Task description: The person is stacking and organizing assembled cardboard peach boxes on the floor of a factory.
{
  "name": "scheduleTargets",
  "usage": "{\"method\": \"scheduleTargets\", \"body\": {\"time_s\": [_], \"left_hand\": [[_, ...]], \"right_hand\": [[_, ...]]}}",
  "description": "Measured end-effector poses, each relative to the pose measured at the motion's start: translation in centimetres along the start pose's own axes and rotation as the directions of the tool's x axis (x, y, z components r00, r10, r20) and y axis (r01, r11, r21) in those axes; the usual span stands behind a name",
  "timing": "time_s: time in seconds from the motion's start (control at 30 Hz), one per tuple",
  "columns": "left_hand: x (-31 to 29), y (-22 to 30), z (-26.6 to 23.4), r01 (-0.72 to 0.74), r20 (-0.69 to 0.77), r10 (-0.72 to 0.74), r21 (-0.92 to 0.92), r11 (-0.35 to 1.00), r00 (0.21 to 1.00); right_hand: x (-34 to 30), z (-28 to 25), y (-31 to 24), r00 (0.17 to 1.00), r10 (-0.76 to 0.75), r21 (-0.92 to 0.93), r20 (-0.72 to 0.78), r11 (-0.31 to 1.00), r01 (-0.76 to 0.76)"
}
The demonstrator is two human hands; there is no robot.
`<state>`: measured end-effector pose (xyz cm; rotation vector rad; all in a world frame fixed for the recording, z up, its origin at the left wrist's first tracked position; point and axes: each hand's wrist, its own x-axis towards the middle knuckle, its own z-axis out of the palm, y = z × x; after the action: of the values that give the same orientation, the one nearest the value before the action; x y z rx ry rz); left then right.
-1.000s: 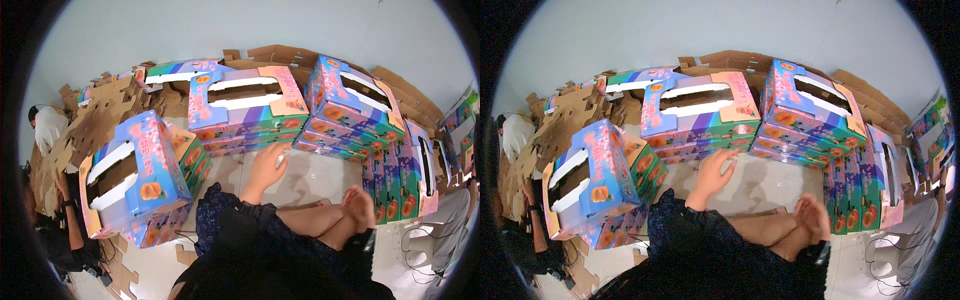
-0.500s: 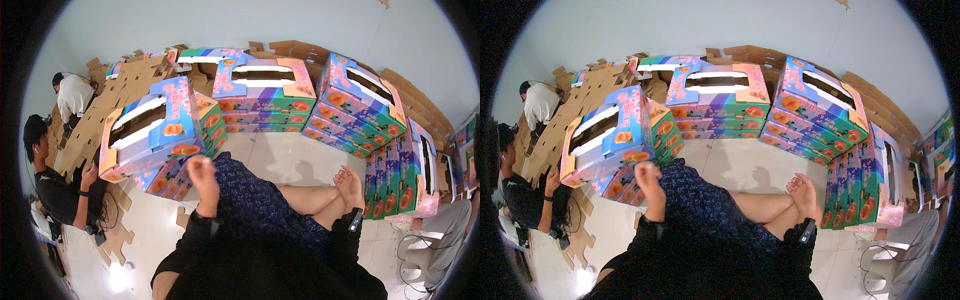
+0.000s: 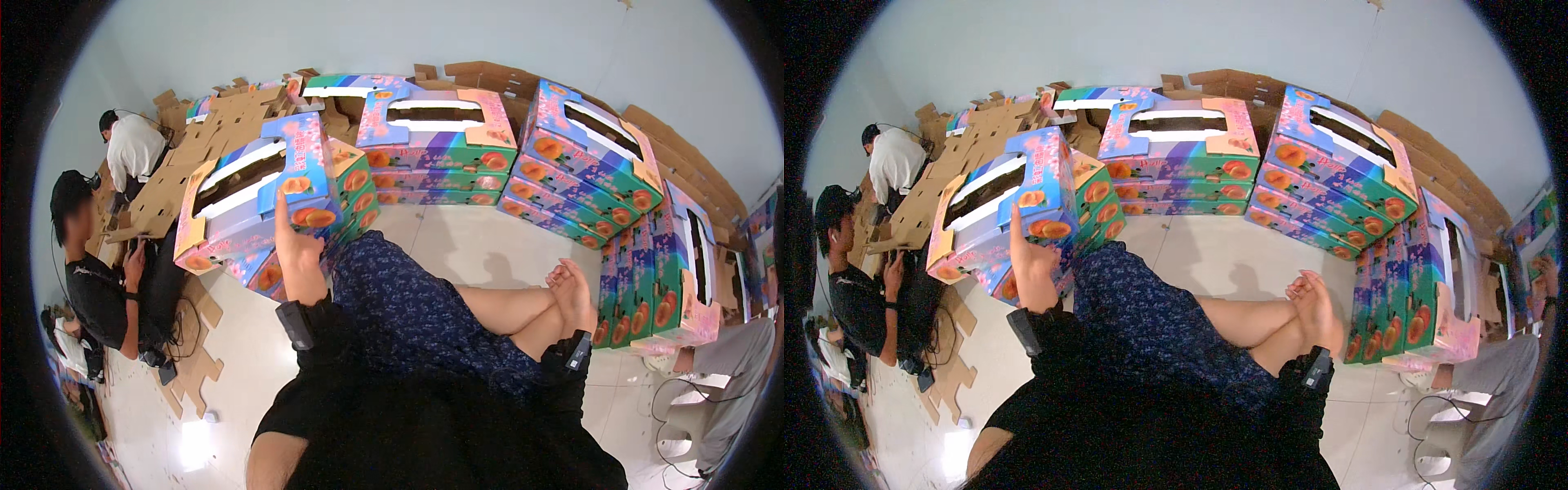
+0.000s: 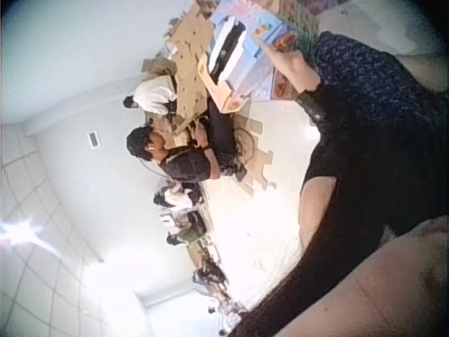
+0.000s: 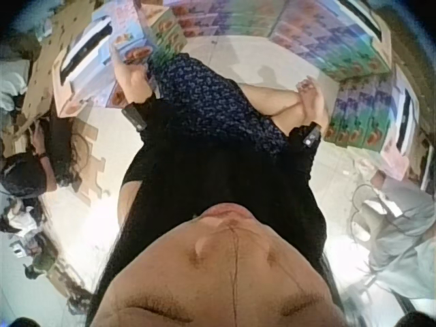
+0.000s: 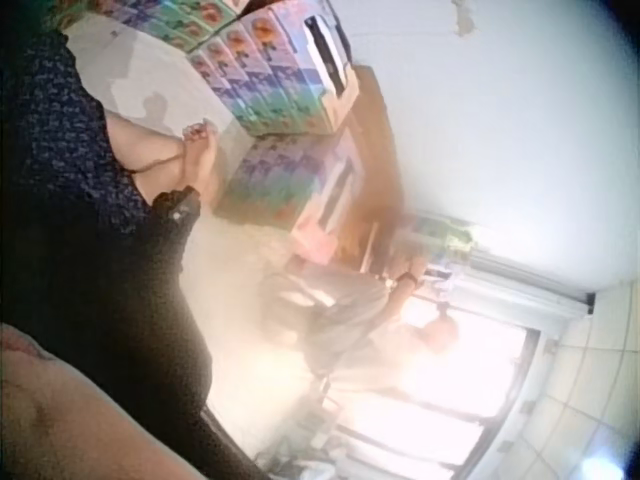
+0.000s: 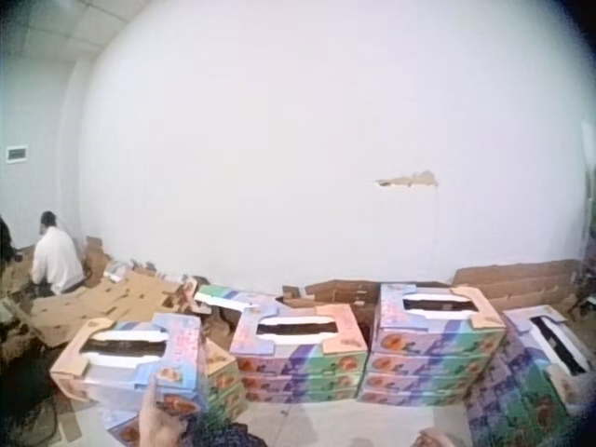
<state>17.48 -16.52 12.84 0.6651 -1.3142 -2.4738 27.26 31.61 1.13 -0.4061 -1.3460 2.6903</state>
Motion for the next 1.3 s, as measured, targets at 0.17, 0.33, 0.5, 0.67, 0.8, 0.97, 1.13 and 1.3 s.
{"method": "scheduleTargets", "body": {"time_s": [0.17,0.33,0.5,0.67,0.8,0.97,1.13,1.3], "left_hand": [[4.2,-1.7,0.2,-0.142,-0.04,0.138,-0.149,0.979,0.99],[2.1,-1.7,1.2,-0.041,-0.021,0.036,-0.352,0.935,0.999],[-0.4,-2.8,-1.3,0.038,-0.071,-0.055,-0.219,0.975,0.996],[-6.6,-2.4,-1.2,-0.011,0.146,0.041,-0.201,0.98,0.988],[-7.3,-2.4,-1.9,-0.177,0.369,0.252,-0.226,0.958,0.895],[-7.4,-1.5,-4.8,-0.04,0.826,-0.022,0.054,0.998,0.563],[-7.2,-6.0,-6.4,0.147,0.693,-0.24,0.191,0.97,0.68],[-8.1,-7.6,-3.0,0.375,0.627,-0.433,0.231,0.897,0.648]], "right_hand": [[-0.3,0.6,0.4,0.999,-0.038,-0.074,0.015,0.996,0.039],[-0.8,1.3,0.2,0.998,-0.056,-0.099,0.02,0.993,0.057],[-1.0,1.9,0.2,0.998,-0.033,-0.252,0.053,0.967,0.045],[-0.4,2.0,0.4,0.995,0.001,-0.335,0.098,0.942,0.033],[-0.7,2.5,-0.4,0.998,0.002,-0.435,0.057,0.9,0.023],[-3.8,6.5,-4.5,0.942,-0.233,-0.429,0.243,0.845,0.32],[-7.7,9.1,-6.4,0.791,-0.171,-0.358,0.588,0.821,0.444],[-10.7,3.7,-2.4,0.904,-0.085,-0.654,0.418,0.663,0.365]]}}
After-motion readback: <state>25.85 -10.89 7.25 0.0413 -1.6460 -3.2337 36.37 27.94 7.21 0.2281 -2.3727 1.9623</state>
